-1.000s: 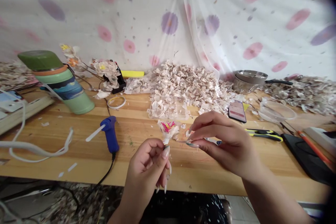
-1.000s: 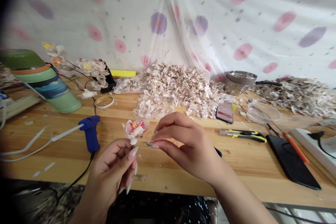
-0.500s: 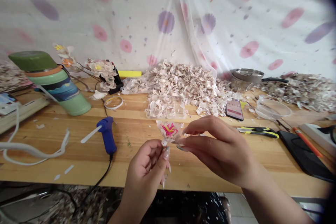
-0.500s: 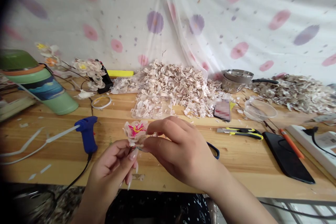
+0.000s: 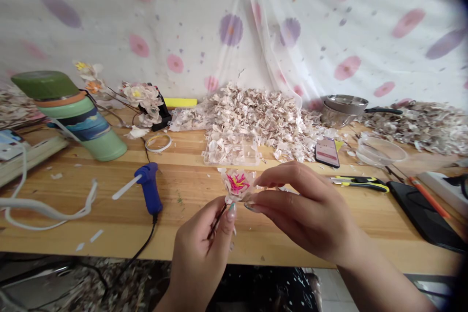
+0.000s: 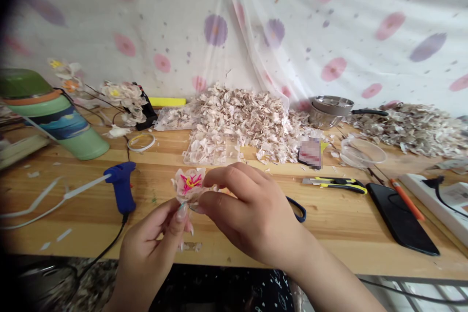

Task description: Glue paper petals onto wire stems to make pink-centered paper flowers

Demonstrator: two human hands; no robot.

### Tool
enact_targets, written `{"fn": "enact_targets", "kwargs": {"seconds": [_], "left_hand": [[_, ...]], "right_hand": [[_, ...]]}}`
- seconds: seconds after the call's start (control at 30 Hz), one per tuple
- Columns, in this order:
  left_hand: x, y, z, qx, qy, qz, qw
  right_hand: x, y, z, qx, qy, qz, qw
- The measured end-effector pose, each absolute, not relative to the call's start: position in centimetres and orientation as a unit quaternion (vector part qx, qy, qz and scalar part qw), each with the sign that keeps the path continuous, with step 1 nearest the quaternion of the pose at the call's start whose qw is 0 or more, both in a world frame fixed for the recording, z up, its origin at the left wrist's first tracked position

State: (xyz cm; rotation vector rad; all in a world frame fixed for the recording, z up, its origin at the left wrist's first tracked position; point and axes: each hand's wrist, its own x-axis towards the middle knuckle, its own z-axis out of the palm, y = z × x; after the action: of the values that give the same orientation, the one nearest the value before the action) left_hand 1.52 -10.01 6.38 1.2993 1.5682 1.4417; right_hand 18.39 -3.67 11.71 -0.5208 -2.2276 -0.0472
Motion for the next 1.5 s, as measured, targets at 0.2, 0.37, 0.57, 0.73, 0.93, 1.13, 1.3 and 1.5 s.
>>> {"fn": "enact_targets", "kwargs": {"seconds": [0.2, 0.37, 0.57, 0.73, 0.93, 1.13, 1.3, 1.5], "left_hand": [[1.4, -9.9, 6.0, 0.537, 0.615, 0.54, 0.204], [1.3, -9.9, 6.1, 0.554, 0.622, 0.531, 0.155], [0.9, -10.0, 5.9, 0.594, 0.609, 0.512, 0.122], [0.7, -10.0, 5.7, 0.621, 0.6, 0.496, 0.086], [0.8, -9.9, 5.6, 0.627, 0.593, 0.5, 0.073], [1.1, -10.1, 5.6, 0.611, 0.594, 0.519, 0.072], [1.2, -10.3, 5.4, 0.615, 0.583, 0.529, 0.035], [1.1, -10.3, 5.0, 0.637, 0.541, 0.548, -0.044]], "right_hand": [[18.2, -3.9, 11.6, -0.211, -0.88, -0.031, 0.425], [18.1, -4.2, 11.3, -0.217, -0.874, -0.048, 0.432], [17.9, -4.5, 11.4, -0.215, -0.867, -0.043, 0.447], [17.8, -4.7, 11.5, -0.221, -0.863, -0.053, 0.452], [17.9, -4.6, 11.3, -0.23, -0.858, -0.08, 0.453], [17.5, -4.6, 10.7, -0.245, -0.834, -0.096, 0.485], [17.0, -4.6, 10.2, -0.25, -0.8, -0.071, 0.541], [17.1, -4.8, 10.0, -0.251, -0.8, -0.055, 0.542]]}}
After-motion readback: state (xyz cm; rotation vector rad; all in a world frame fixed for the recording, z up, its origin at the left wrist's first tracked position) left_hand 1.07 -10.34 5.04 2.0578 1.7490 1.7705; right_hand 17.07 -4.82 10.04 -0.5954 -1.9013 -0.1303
